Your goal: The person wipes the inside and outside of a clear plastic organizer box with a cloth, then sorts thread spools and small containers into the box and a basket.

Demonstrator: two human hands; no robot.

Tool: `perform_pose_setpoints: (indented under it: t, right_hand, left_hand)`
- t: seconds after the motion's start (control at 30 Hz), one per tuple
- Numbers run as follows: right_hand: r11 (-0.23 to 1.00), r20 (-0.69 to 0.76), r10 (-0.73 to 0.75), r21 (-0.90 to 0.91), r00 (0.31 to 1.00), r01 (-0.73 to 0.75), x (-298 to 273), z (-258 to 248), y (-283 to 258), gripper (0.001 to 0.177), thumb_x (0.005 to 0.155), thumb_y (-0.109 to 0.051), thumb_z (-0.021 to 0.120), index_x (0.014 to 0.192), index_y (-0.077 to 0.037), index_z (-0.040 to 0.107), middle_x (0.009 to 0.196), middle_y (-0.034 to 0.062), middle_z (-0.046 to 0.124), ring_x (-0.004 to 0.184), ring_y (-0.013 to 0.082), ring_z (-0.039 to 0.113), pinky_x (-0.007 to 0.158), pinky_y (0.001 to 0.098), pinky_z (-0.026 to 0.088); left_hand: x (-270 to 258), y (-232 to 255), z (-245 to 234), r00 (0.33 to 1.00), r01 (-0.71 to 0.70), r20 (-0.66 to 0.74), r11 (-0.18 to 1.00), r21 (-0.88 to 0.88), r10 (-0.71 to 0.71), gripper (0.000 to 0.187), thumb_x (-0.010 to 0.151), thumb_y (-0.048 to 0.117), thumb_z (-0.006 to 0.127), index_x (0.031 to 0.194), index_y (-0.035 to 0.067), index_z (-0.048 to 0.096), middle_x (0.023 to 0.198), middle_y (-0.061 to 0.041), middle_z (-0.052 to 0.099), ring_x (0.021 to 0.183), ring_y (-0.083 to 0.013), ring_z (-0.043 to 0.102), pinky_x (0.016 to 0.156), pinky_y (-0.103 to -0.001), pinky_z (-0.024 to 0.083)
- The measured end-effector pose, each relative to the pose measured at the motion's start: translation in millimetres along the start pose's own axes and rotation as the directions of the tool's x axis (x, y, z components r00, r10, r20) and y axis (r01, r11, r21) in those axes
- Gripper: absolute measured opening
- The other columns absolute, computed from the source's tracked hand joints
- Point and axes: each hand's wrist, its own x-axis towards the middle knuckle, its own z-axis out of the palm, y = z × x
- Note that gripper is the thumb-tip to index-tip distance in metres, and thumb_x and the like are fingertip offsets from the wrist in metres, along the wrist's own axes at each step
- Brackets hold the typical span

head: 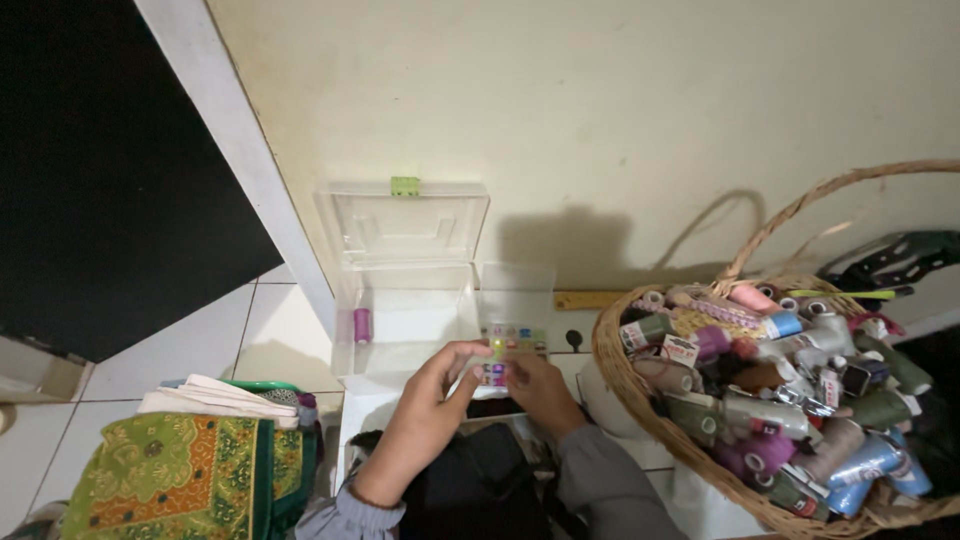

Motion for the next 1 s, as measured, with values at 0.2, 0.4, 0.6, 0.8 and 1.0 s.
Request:
perform_pose_setpoints:
  t: [0.2,0.4,0.6,0.8,1.0]
  right_hand:
    - [1.000,0.056,0.019,-0.008,0.998,-0.019,0,-6,-9,0.030,0.072,-0.006,0.062,0.101,-0.004,0.058,0.086,0.0113,0.062,0.079,0.0177,0.063,0.070,0.0266,0.049]
    - [0.997,0.016,-0.076,-0.033,0.997,0.076,-3,-11,-29,0.029,0.072,-0.005,0.061,0.100,-0.005,0.058,0.089,0.0132,0.061,0.079,0.0246,0.061,0.069,0.0307,0.049]
    - [0.990,0.089,0.105,-0.100,0.990,-0.096,-42,-57,-120,0.027,0.072,-0.011,0.063,0.097,-0.005,0.058,0.091,0.0137,0.061,0.081,0.0258,0.061,0.070,0.0334,0.047]
    - [0.993,0.229,0.044,-0.119,0.972,-0.017,-80,-168,-216,0.014,0.074,-0.018,0.066,0.084,-0.008,0.068,0.075,0.0038,0.069,0.070,0.0120,0.066,0.065,0.0268,0.051]
    - [0.884,-0.023,0.005,-0.468,1.000,-0.015,-38,-241,-230,0.022,0.074,-0.017,0.059,0.095,-0.011,0.062,0.080,0.0086,0.061,0.069,0.0197,0.060,0.061,0.0312,0.048]
  left_hand:
    - [5,-6,2,1.000,0.008,0.015,1.000,-0.016,-0.008,0.019,0.083,0.004,0.052,0.102,0.002,0.054,0.109,-0.009,0.060,0.108,-0.0130,0.053,0.091,-0.024,0.041]
    - [8,-4,7,0.999,-0.023,0.048,1.000,0.020,0.022,0.019,0.084,0.004,0.051,0.103,0.002,0.053,0.108,-0.010,0.061,0.106,-0.0140,0.055,0.090,-0.024,0.041]
    - [20,21,29,0.994,-0.103,0.028,0.994,0.046,0.102,0.018,0.083,0.005,0.051,0.100,0.003,0.055,0.107,-0.008,0.061,0.099,-0.0126,0.056,0.082,-0.024,0.043]
    - [39,64,77,0.979,-0.200,0.087,0.950,0.239,0.184,0.018,0.079,0.012,0.058,0.097,0.009,0.059,0.092,-0.008,0.062,0.080,-0.0171,0.058,0.064,-0.027,0.048]
    - [31,88,122,0.944,-0.310,0.216,0.894,0.324,0.249,0.027,0.073,0.018,0.066,0.097,0.009,0.058,0.089,-0.009,0.058,0.073,-0.0192,0.060,0.062,-0.029,0.048]
